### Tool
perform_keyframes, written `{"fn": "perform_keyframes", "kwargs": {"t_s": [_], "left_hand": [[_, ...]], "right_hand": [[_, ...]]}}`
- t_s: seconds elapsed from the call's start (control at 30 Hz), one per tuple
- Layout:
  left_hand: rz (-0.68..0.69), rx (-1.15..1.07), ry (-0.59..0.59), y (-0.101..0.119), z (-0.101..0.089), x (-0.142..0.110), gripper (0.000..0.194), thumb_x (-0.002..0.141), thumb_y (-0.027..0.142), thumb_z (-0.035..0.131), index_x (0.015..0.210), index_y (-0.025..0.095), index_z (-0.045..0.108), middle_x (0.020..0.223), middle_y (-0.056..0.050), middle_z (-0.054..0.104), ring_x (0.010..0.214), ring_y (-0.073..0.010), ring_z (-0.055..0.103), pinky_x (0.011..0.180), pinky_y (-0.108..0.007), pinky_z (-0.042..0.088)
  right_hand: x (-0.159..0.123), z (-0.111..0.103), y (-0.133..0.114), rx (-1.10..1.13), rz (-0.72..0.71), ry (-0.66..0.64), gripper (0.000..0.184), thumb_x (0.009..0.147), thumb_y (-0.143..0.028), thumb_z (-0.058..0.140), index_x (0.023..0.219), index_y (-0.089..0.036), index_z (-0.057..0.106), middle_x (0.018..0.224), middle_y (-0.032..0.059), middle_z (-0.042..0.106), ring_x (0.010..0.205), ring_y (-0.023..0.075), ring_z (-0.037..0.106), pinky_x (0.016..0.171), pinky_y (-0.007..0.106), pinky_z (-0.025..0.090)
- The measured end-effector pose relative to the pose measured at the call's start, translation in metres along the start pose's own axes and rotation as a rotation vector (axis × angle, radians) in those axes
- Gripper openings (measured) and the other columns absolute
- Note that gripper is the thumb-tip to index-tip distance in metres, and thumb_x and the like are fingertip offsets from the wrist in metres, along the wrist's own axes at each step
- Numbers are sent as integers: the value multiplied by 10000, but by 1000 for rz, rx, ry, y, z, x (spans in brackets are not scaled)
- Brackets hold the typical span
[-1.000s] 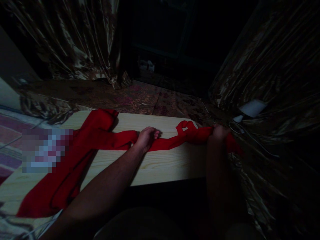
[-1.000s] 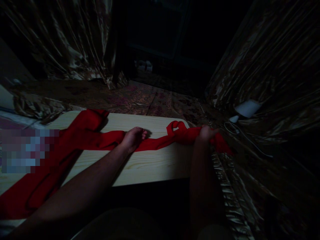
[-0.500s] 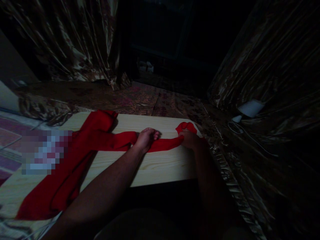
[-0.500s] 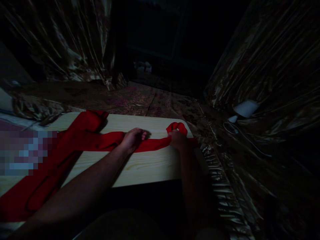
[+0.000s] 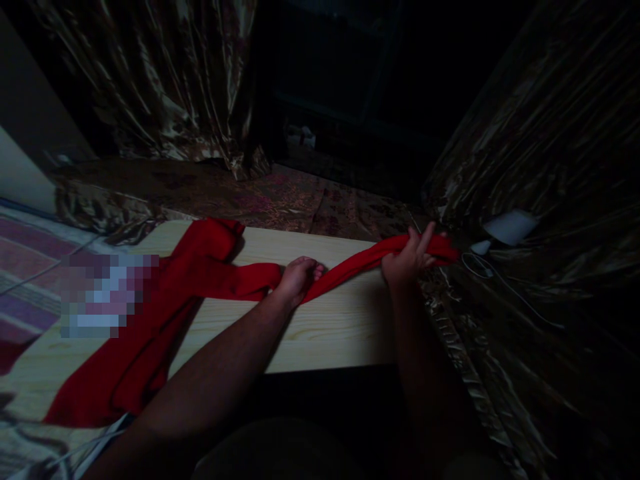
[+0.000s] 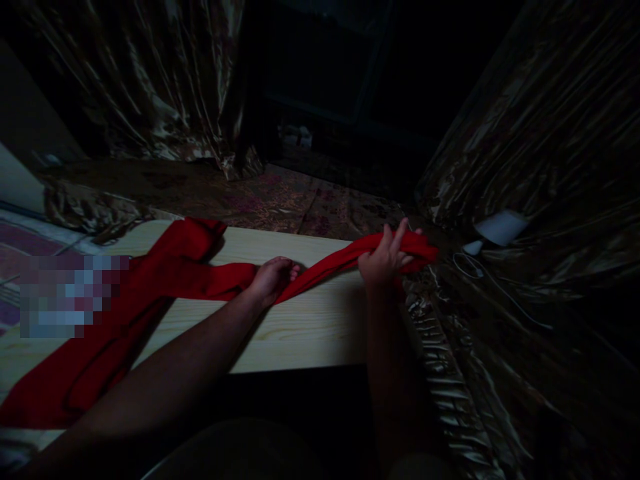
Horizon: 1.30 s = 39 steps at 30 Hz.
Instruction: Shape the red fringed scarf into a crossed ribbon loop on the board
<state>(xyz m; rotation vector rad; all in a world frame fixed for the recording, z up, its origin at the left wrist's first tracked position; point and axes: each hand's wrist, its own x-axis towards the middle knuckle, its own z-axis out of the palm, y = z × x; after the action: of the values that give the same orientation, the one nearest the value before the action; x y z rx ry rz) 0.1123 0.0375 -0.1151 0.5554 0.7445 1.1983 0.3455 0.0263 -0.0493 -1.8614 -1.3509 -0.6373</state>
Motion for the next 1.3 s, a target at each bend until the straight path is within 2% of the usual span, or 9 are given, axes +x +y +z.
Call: {"fn": "perform_keyframes", "kwargs": {"t_s": [0.13,0.23,0.33,0.5,0.63,0.8,0.93,1.17,1.3], "left_hand": [[18,3,-18,-1,0,1,57,753,89,577,723,134,558,675,-80,672,521,-98,572,512,-193,457],[31,-5,-34,-2,-1,1,54,741,96,584,718,136,558,675,-81,672,525,-102,571,517,-200,458],[33,-3,-38,-3,-1,0,48,733,103,593,719,136,562,676,-75,673,529,-102,571,529,-207,459],[29,16,-41,-1,-1,-1,59,725,116,600,697,139,553,680,-71,677,529,-97,567,542,-211,449],[44,34,-51,-1,0,-4,79,702,142,627,713,150,550,681,-64,680,540,-104,572,557,-217,446],[117,101,-76,7,7,-16,141,663,217,668,757,162,579,712,-38,690,578,-118,590,606,-243,472],[375,386,-39,41,8,-36,141,702,279,668,779,175,612,832,-36,721,686,-137,633,644,-245,479],[493,1208,168,102,-61,-61,314,801,362,653,1064,194,693,1127,-97,729,1023,-242,679,930,-352,501],[305,1479,-23,91,-100,-72,836,799,491,692,1516,174,400,1405,-161,598,1258,-296,595,1053,-415,457]], "right_hand": [[18,-4,4,-136,-22,-307,531,799,-261,515,1319,-189,601,1541,176,445,1364,427,435,1110,677,225],[21,5,13,-139,19,-668,395,850,-402,531,1134,-183,696,1224,168,699,1141,355,627,1040,548,396],[12,14,21,-142,32,-856,395,855,-460,552,1072,-170,712,1100,165,738,1024,306,681,895,396,499],[-14,20,1,-90,-64,-600,436,832,-228,557,1250,-153,657,1197,155,709,1093,292,649,944,384,484],[-42,31,-35,275,-267,-432,240,866,-220,544,1018,-183,726,1134,101,724,1110,243,612,1007,333,454],[-80,46,-60,438,-421,-610,174,912,-260,548,857,-228,711,900,45,736,858,188,645,816,285,480],[-87,47,-58,430,-464,-625,195,911,-236,553,793,-224,708,860,43,735,867,186,642,838,284,461],[-79,35,-52,417,-453,-693,156,887,-315,616,920,-226,740,961,46,752,948,199,656,902,297,462],[-78,29,-51,388,-488,-736,231,843,-369,674,1013,-231,744,1049,53,741,1009,216,643,947,332,446]]}}
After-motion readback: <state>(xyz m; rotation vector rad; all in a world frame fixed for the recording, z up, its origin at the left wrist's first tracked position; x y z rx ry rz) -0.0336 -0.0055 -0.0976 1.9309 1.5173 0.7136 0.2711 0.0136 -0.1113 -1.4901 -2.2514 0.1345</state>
